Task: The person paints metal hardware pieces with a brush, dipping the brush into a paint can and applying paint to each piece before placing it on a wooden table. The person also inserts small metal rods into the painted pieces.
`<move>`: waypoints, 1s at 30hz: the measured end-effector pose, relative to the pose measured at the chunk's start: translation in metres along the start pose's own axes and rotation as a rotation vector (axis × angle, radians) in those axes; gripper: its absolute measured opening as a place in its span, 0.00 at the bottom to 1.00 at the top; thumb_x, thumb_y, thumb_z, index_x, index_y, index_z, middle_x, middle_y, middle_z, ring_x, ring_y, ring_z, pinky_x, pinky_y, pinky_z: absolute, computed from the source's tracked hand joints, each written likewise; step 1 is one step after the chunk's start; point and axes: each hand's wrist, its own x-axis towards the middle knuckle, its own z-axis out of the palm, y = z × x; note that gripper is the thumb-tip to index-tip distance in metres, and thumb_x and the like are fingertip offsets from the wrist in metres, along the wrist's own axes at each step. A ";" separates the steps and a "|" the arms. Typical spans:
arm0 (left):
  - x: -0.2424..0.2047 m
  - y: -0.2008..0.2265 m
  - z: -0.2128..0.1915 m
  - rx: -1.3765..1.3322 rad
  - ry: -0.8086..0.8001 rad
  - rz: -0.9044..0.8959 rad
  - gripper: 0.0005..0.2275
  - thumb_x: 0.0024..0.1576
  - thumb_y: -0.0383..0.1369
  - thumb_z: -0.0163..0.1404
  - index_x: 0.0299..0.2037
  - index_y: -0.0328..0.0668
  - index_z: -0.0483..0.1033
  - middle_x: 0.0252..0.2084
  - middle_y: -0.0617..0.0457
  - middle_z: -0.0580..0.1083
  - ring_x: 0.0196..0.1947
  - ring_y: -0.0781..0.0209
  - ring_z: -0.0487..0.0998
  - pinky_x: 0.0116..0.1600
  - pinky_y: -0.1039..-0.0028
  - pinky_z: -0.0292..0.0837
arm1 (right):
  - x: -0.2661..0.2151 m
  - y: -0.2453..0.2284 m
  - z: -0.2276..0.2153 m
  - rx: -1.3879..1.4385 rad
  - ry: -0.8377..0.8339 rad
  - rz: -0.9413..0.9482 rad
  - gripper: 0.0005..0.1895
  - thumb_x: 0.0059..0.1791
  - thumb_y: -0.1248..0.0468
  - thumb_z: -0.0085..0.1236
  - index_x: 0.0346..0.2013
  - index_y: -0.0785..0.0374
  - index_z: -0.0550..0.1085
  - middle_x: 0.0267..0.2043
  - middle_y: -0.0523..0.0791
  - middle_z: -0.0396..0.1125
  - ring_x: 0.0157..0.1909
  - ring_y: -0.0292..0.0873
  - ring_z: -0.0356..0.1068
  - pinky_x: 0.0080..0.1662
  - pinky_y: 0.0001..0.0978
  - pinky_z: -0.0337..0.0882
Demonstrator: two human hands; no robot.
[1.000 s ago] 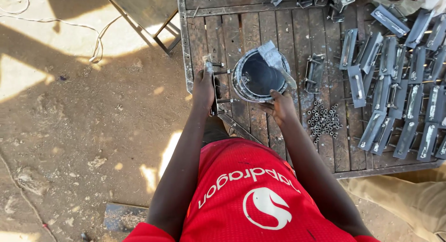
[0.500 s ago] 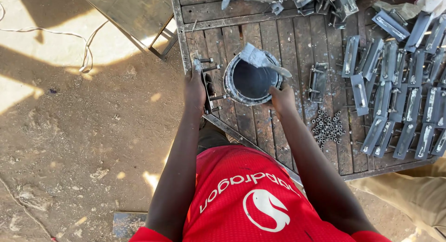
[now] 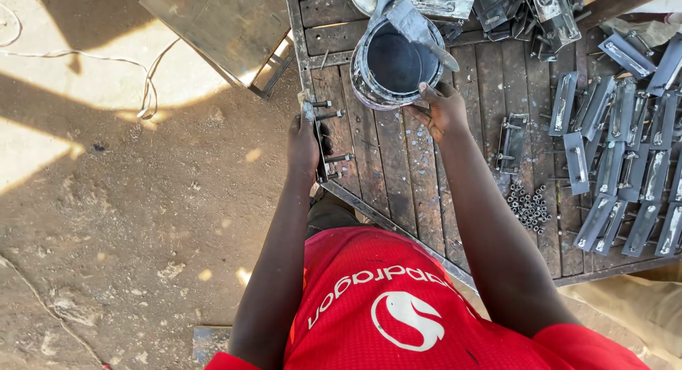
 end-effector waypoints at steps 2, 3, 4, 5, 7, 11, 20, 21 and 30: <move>0.016 -0.004 -0.006 0.026 -0.007 -0.010 0.13 0.67 0.43 0.38 0.40 0.42 0.68 0.24 0.46 0.73 0.16 0.60 0.75 0.19 0.70 0.76 | 0.010 0.008 -0.008 0.032 -0.011 -0.003 0.28 0.53 0.65 0.64 0.65 0.63 0.63 0.55 0.49 0.62 0.51 0.71 0.74 0.51 0.60 0.83; 0.022 -0.008 -0.008 0.045 -0.013 -0.022 0.14 0.67 0.43 0.38 0.39 0.42 0.69 0.24 0.45 0.73 0.16 0.58 0.75 0.19 0.69 0.76 | 0.014 0.011 -0.015 0.057 -0.023 -0.006 0.28 0.52 0.65 0.67 0.64 0.59 0.66 0.55 0.48 0.64 0.51 0.73 0.74 0.51 0.61 0.82; 0.026 -0.005 -0.006 0.051 -0.025 -0.025 0.14 0.67 0.43 0.38 0.39 0.42 0.69 0.24 0.45 0.73 0.16 0.58 0.75 0.19 0.69 0.76 | 0.009 0.011 -0.012 0.063 -0.011 -0.010 0.28 0.52 0.65 0.67 0.64 0.59 0.66 0.55 0.48 0.64 0.51 0.73 0.74 0.51 0.61 0.82; 0.029 -0.003 -0.004 0.053 -0.041 -0.030 0.14 0.67 0.43 0.39 0.39 0.42 0.69 0.24 0.46 0.73 0.16 0.58 0.75 0.19 0.69 0.76 | 0.003 0.010 -0.009 0.085 -0.006 -0.006 0.26 0.52 0.64 0.66 0.63 0.58 0.67 0.54 0.47 0.64 0.51 0.72 0.74 0.52 0.60 0.82; 0.048 -0.012 -0.007 0.061 -0.066 -0.039 0.14 0.67 0.44 0.39 0.39 0.43 0.69 0.24 0.46 0.74 0.16 0.58 0.75 0.19 0.70 0.76 | -0.003 0.009 -0.006 0.113 0.009 -0.003 0.25 0.52 0.64 0.66 0.62 0.57 0.69 0.53 0.47 0.64 0.52 0.72 0.74 0.52 0.59 0.82; 0.092 -0.040 -0.014 0.105 -0.101 -0.039 0.14 0.67 0.44 0.38 0.41 0.43 0.70 0.26 0.45 0.75 0.18 0.59 0.76 0.20 0.68 0.78 | 0.003 0.017 -0.013 0.113 0.009 -0.010 0.25 0.53 0.64 0.65 0.63 0.58 0.69 0.53 0.47 0.65 0.52 0.70 0.74 0.53 0.55 0.82; 0.015 0.010 0.026 0.012 -0.250 -0.029 0.16 0.69 0.45 0.38 0.44 0.40 0.70 0.28 0.42 0.76 0.20 0.55 0.79 0.24 0.65 0.80 | -0.038 0.045 -0.018 0.049 0.184 0.051 0.08 0.55 0.63 0.53 0.49 0.57 0.75 0.43 0.48 0.71 0.40 0.55 0.76 0.37 0.40 0.84; 0.008 0.008 0.028 0.038 -0.248 -0.031 0.15 0.69 0.42 0.37 0.44 0.39 0.71 0.27 0.40 0.75 0.20 0.53 0.78 0.24 0.64 0.79 | -0.037 0.060 -0.021 -0.117 0.272 0.045 0.05 0.54 0.58 0.58 0.41 0.54 0.76 0.31 0.43 0.73 0.29 0.44 0.77 0.29 0.32 0.79; 0.011 -0.087 0.015 0.337 -0.319 0.077 0.24 0.71 0.50 0.38 0.59 0.35 0.72 0.37 0.36 0.79 0.28 0.48 0.83 0.32 0.59 0.82 | -0.026 0.024 0.011 -0.548 -0.492 -0.162 0.09 0.56 0.59 0.57 0.37 0.61 0.78 0.27 0.44 0.72 0.26 0.34 0.72 0.23 0.18 0.65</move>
